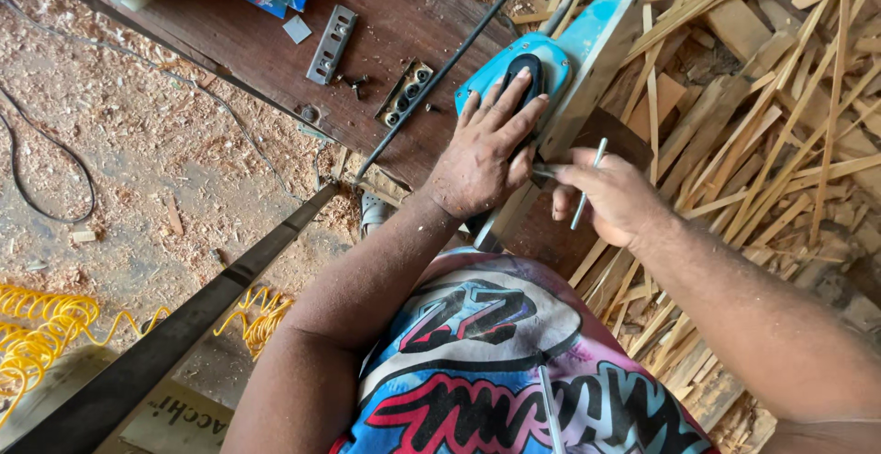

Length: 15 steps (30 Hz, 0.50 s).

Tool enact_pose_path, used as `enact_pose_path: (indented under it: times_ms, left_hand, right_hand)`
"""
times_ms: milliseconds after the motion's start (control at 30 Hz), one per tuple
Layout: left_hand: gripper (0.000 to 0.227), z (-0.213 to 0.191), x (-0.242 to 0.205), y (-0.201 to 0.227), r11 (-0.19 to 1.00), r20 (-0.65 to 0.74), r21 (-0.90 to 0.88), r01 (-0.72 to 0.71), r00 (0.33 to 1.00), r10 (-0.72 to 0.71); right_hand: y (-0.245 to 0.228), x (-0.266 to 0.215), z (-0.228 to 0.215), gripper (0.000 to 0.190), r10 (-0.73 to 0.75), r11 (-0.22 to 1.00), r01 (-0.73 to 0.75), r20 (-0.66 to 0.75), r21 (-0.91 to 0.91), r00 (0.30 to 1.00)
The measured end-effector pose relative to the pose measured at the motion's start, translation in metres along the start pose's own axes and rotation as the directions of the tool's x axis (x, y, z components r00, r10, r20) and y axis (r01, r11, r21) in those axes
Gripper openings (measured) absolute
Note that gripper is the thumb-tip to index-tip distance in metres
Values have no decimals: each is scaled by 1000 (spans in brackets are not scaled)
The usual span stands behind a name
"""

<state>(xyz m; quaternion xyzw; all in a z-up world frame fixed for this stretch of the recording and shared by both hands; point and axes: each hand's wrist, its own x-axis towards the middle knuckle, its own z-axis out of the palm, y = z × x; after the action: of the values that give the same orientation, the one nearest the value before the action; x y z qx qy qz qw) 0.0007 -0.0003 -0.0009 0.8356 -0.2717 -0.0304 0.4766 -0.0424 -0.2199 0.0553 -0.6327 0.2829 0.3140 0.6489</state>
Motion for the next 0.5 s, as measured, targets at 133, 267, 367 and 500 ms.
enact_pose_path:
  times_ms: [133, 267, 367, 500]
  left_hand:
    - [65, 2, 0, 0, 1000, 17, 8, -1, 1000, 1]
    - [64, 0, 0, -1, 1000, 10, 4, -7, 1000, 7]
    - [67, -1, 1, 0, 1000, 40, 4, -8, 999, 8]
    - [67, -2, 2, 1, 1000, 46, 3, 9, 999, -9]
  right_hand:
    - [5, 2, -1, 11, 125, 927, -112, -14, 358, 992]
    - [-10, -4, 9, 11, -36, 966, 25, -39, -256, 999]
    - [-20, -12, 11, 13, -361, 386, 281, 136, -879, 923]
    - [-18, -18, -3, 15, -472, 207, 317, 189, -926, 861]
